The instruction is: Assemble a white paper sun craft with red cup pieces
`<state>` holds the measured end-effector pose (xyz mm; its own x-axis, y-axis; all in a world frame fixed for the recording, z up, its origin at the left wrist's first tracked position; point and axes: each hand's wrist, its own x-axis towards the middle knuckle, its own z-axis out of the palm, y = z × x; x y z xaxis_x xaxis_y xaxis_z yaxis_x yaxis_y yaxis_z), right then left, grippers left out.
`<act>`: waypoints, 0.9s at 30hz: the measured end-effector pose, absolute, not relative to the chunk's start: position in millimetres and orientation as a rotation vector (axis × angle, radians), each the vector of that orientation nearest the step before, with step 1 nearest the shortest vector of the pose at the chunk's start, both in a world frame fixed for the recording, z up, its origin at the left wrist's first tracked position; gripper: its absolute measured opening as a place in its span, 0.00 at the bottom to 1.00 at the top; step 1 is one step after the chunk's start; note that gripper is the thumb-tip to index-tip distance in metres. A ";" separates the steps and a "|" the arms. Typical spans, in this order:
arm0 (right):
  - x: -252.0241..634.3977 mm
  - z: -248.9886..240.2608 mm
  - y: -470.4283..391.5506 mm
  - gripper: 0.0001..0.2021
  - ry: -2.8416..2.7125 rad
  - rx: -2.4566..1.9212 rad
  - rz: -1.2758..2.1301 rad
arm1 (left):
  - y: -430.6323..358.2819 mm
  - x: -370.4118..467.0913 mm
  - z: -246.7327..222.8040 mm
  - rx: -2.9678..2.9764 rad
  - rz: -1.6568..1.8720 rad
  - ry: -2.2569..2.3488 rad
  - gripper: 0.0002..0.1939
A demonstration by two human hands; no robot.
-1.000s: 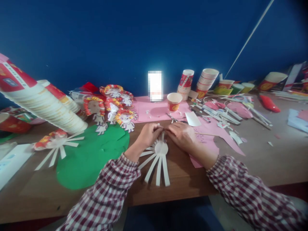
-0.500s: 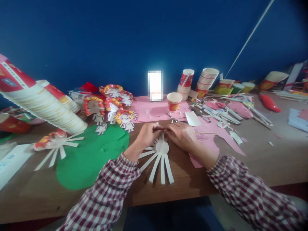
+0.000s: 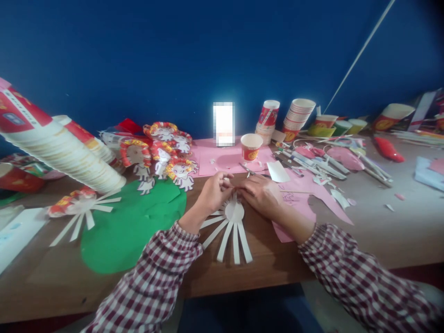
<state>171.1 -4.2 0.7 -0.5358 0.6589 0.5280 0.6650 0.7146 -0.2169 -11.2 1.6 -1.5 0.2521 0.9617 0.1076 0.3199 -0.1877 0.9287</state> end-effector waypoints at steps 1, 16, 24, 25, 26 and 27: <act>171.5 1.7 -4.2 0.08 -2.329 -1.005 -0.013 | 1.6 -11.0 -2.1 1.688 0.953 1.191 0.22; 172.7 4.9 -7.4 0.10 -2.361 -1.018 -0.082 | 1.4 -14.3 7.9 1.988 0.780 1.220 0.14; 170.4 2.7 -7.3 0.09 -2.353 -1.048 -0.104 | -0.2 -13.7 8.2 2.289 0.730 1.391 0.11; 170.1 1.5 -6.8 0.09 -2.347 -1.055 -0.096 | -0.1 -13.7 7.6 2.294 0.723 1.403 0.11; 169.9 0.1 -6.1 0.09 -2.341 -1.066 -0.084 | 0.1 -13.6 6.9 2.293 0.721 1.413 0.11; 169.7 -1.5 -5.4 0.09 -2.330 -1.083 -0.073 | 0.2 -13.6 6.2 2.287 0.722 1.419 0.11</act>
